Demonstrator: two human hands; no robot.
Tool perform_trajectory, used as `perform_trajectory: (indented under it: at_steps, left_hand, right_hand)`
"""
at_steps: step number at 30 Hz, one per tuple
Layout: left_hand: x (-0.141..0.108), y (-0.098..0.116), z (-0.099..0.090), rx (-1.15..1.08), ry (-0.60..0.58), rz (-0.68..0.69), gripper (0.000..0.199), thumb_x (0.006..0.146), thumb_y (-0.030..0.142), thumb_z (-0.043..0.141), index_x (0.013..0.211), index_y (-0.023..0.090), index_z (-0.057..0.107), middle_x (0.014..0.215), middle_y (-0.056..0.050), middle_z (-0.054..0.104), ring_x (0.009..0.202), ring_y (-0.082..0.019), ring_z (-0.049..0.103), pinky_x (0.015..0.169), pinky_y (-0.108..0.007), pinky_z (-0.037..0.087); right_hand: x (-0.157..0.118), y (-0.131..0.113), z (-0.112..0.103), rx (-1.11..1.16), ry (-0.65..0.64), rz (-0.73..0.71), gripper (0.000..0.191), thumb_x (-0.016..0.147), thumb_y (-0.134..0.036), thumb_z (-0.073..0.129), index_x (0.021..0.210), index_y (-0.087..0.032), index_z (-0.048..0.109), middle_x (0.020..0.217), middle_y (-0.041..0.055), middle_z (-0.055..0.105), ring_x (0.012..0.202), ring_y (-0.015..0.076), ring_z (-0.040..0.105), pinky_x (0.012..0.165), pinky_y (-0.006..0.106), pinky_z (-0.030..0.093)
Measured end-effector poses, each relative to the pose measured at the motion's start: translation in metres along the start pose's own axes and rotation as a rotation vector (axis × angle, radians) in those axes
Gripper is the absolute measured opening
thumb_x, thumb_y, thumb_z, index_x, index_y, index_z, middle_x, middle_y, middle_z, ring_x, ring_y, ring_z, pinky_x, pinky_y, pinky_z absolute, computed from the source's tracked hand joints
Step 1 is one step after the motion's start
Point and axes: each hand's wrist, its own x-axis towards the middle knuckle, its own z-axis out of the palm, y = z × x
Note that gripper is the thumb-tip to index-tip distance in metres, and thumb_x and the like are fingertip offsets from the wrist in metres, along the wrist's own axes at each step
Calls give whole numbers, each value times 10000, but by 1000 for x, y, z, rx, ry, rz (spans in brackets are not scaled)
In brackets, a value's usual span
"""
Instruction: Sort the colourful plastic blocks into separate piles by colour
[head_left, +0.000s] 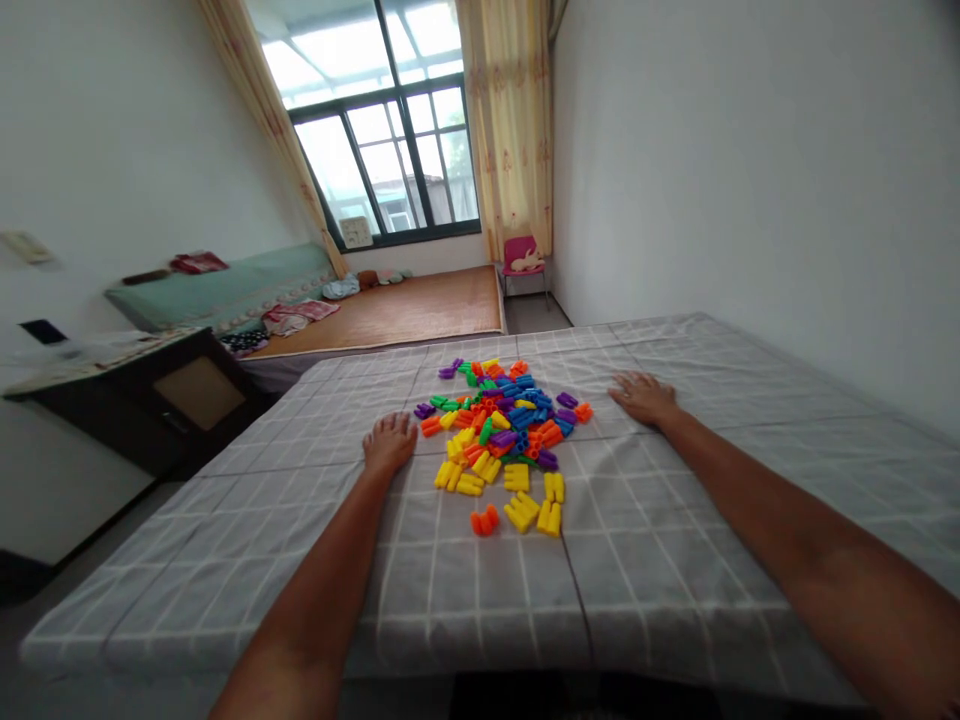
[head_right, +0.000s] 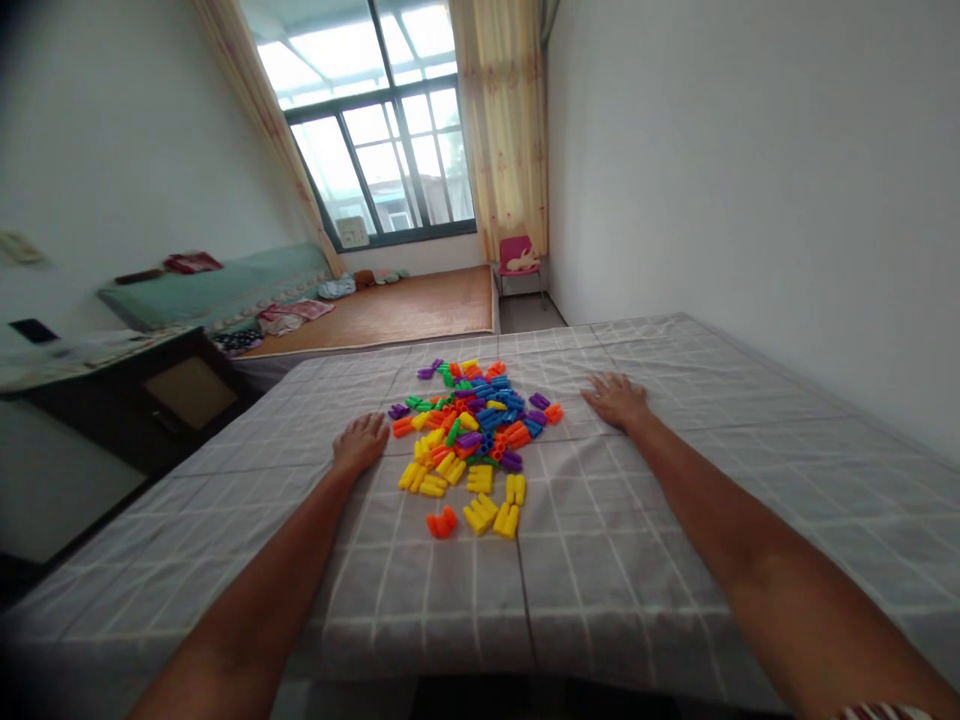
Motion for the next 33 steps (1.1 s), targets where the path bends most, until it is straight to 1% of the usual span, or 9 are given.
perform_trajectory:
  at_steps: [7, 10, 12, 14, 17, 19, 21, 26, 33]
  left_hand:
    - [8, 7, -1, 3, -44, -16, 595, 924, 547, 238, 1474, 340, 332, 1585, -44, 260, 1446, -323, 204, 1103, -614, 217]
    - [8, 8, -6, 21, 17, -15, 572, 910, 558, 284, 1411, 329, 441, 1514, -76, 388, 1375, -343, 328, 1060, -603, 295]
    - [11, 10, -11, 44, 61, -23, 534, 909, 548, 297, 1297, 298, 565, 1386, -114, 519, 1270, -358, 443, 988, -592, 375]
    - [21, 13, -16, 65, 91, -37, 504, 925, 487, 275, 1169, 254, 650, 1250, -144, 599, 1171, -359, 517, 916, -571, 431]
    - [47, 18, -15, 44, 139, -18, 473, 932, 369, 269, 1201, 237, 635, 1297, -137, 578, 1191, -325, 515, 948, -526, 434]
    - [68, 20, -9, 3, 131, -4, 485, 927, 360, 290, 1328, 265, 545, 1436, -101, 481, 1290, -300, 446, 1029, -512, 383]
    - [88, 19, -2, -28, 47, -25, 519, 927, 422, 290, 1406, 315, 458, 1517, -63, 392, 1364, -307, 365, 1077, -562, 313]
    - [118, 12, 7, -48, -83, -58, 568, 890, 588, 287, 1418, 421, 414, 1565, -31, 311, 1408, -432, 240, 1009, -758, 188]
    - [133, 13, 11, -69, -92, -80, 608, 863, 632, 308, 1439, 446, 364, 1593, -9, 240, 1433, -452, 149, 999, -769, 188]
  right_hand:
    - [11, -2, 2, 0, 6, 12, 708, 881, -682, 216, 1478, -330, 363, 1570, 90, 285, 1410, 371, 254, 1041, 692, 212]
    - [21, -3, -12, -1, 14, 26, 648, 866, -656, 315, 1381, -316, 512, 1450, 122, 468, 1308, 390, 406, 980, 658, 330]
    - [36, -5, -24, 0, 9, 55, 553, 892, -573, 333, 1236, -274, 645, 1258, 151, 617, 1173, 368, 533, 935, 585, 409]
    - [55, -9, -32, 9, 69, 51, 505, 925, -460, 309, 1173, -227, 683, 1155, 167, 661, 1114, 332, 573, 934, 506, 437]
    - [82, -20, -27, 15, 155, -22, 542, 934, -453, 303, 1352, -214, 551, 1377, 150, 536, 1275, 326, 452, 1009, 498, 394]
    - [93, -28, -15, 9, 81, -22, 648, 916, -581, 283, 1464, -259, 405, 1525, 124, 365, 1371, 362, 322, 1038, 593, 326]
    - [100, -34, -3, 5, -24, 17, 729, 877, -699, 230, 1498, -329, 324, 1581, 104, 254, 1405, 405, 241, 1024, 700, 239]
    - [113, -36, 10, 5, -87, 50, 738, 848, -749, 174, 1499, -416, 268, 1606, 72, 184, 1431, 431, 157, 989, 783, 93]
    - [139, -34, 14, -4, -113, 65, 754, 848, -747, 167, 1516, -400, 219, 1617, 72, 136, 1443, 418, 120, 1010, 765, 78]
